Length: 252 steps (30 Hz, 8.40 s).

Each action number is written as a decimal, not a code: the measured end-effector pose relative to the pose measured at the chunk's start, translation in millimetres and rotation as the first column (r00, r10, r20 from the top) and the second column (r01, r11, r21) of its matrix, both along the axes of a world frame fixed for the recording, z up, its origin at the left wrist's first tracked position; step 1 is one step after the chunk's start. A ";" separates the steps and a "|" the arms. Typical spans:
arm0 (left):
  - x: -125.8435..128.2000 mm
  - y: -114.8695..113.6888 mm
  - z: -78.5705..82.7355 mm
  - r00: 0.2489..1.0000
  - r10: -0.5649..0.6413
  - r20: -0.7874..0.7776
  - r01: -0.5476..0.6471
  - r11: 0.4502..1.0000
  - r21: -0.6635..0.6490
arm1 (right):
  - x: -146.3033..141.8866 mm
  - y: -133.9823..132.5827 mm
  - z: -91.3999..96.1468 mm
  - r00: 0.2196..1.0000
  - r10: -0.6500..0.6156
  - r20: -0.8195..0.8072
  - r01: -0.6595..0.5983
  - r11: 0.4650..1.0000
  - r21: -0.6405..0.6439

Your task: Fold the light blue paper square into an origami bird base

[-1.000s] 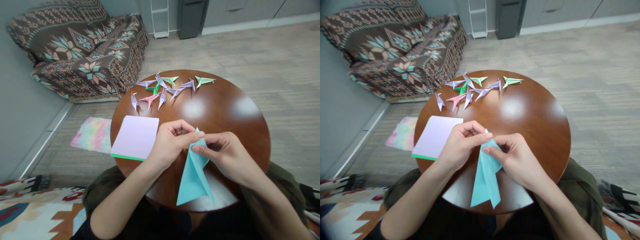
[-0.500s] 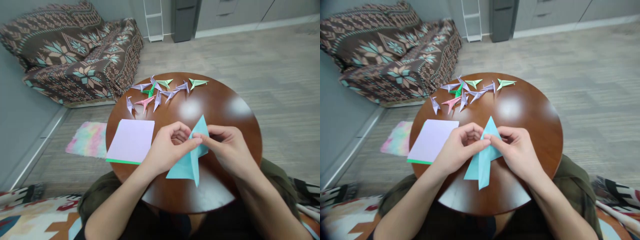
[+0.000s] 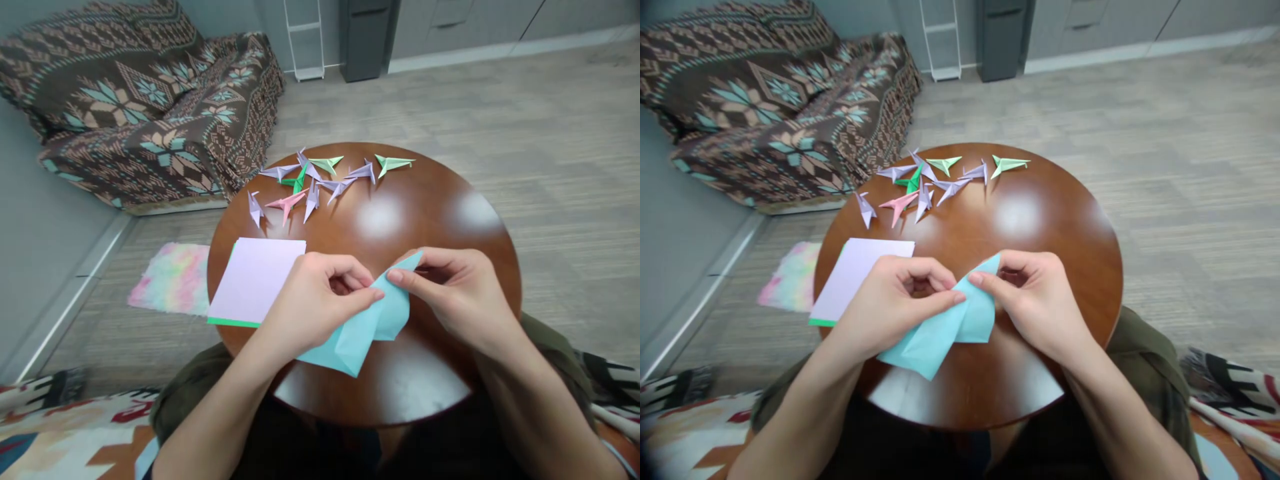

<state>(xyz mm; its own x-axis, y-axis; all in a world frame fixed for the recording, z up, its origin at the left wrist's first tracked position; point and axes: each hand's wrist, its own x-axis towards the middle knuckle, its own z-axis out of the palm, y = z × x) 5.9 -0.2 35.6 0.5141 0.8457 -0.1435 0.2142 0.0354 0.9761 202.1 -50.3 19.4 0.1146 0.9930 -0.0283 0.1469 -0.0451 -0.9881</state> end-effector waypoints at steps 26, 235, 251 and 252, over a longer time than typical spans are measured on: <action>-6.1 9.7 8.2 1.000 -0.027 0.007 0.028 0.979 -0.200 | 10.3 5.3 -13.8 0.955 -0.094 -0.282 0.131 0.984 0.117; -5.7 18.0 -3.3 0.972 -0.219 -0.088 0.218 0.976 -0.017 | -2.7 5.0 -4.0 0.973 0.232 0.023 -0.222 0.953 -0.206; -10.8 25.0 -4.5 0.966 -0.251 -0.059 0.250 0.968 -0.019 | -3.6 3.2 1.3 0.953 0.303 -0.018 -0.297 0.921 -0.251; -10.9 25.1 -4.4 0.966 -0.254 -0.058 0.253 0.967 -0.022 | -3.3 3.1 1.2 0.953 0.303 -0.018 -0.298 0.922 -0.248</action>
<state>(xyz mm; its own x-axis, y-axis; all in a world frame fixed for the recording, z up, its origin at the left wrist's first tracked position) -5.0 25.0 31.2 0.7015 0.6865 -0.1915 0.2758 -0.0136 0.9611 198.8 -47.2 20.5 -0.1846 0.9432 -0.2761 0.2114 -0.2363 -0.9484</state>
